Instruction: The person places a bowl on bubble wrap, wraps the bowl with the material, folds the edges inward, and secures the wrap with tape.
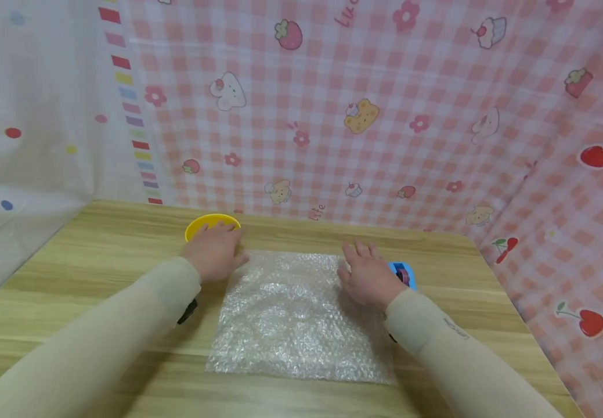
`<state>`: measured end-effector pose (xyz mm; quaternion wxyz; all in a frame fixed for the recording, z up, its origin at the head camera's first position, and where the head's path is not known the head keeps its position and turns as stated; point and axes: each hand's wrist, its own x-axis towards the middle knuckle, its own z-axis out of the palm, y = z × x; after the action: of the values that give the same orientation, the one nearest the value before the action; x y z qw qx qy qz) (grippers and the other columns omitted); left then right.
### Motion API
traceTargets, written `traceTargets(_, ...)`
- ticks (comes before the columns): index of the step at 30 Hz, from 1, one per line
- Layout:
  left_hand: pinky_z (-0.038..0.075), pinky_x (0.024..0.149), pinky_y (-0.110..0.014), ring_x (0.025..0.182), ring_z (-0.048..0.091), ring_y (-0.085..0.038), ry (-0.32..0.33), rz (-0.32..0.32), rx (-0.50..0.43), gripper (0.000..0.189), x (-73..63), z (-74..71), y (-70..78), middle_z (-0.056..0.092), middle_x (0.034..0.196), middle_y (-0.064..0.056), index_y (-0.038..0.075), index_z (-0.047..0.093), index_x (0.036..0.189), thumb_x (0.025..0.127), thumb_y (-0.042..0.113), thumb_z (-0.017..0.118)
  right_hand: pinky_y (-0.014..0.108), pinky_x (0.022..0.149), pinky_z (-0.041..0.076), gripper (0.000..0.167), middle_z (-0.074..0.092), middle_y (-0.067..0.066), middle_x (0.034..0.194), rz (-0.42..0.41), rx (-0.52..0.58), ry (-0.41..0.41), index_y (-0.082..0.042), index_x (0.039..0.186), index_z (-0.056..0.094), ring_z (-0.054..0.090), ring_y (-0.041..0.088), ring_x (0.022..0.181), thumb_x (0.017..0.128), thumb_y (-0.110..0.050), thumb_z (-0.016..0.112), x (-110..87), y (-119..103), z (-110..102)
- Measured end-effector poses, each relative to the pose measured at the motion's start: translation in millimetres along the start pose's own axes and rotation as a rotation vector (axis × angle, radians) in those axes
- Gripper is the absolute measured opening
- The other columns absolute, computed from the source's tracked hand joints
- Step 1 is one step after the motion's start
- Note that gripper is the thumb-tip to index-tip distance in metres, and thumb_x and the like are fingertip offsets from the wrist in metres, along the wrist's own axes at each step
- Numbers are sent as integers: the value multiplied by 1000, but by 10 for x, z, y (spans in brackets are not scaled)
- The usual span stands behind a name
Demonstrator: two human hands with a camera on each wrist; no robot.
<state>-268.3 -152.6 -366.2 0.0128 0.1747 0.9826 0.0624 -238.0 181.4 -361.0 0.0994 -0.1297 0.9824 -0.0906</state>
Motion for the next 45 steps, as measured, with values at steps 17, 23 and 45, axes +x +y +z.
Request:
traceTargets(17, 38, 117, -69, 126, 67, -36, 41, 10, 42, 35, -207, 1, -388, 75, 131, -11, 8, 73, 131, 100, 25, 71, 62, 130, 15, 63, 13, 29, 173, -1, 43, -9, -3, 167, 21, 8, 54, 160, 114, -29, 41, -92, 83, 37)
traceTargets(23, 52, 104, -58, 96, 71, -28, 87, 39, 87, 20, -246, 42, -414, 80, 114, -7, 12, 80, 116, 98, 19, 74, 62, 130, 16, 63, 13, 28, 174, 3, 44, -17, -2, 167, 21, 9, 52, 160, 114, -28, 42, -80, 103, 60)
traceTargets(45, 56, 92, -52, 81, 63, -25, 201, 76, 27, 12, -298, 80, -347, 81, 104, -3, 14, 82, 107, 98, 15, 74, 61, 130, 17, 60, 18, 33, 171, -30, 33, -26, 4, 165, 24, 14, 52, 160, 112, -19, 43, -53, 170, 95)
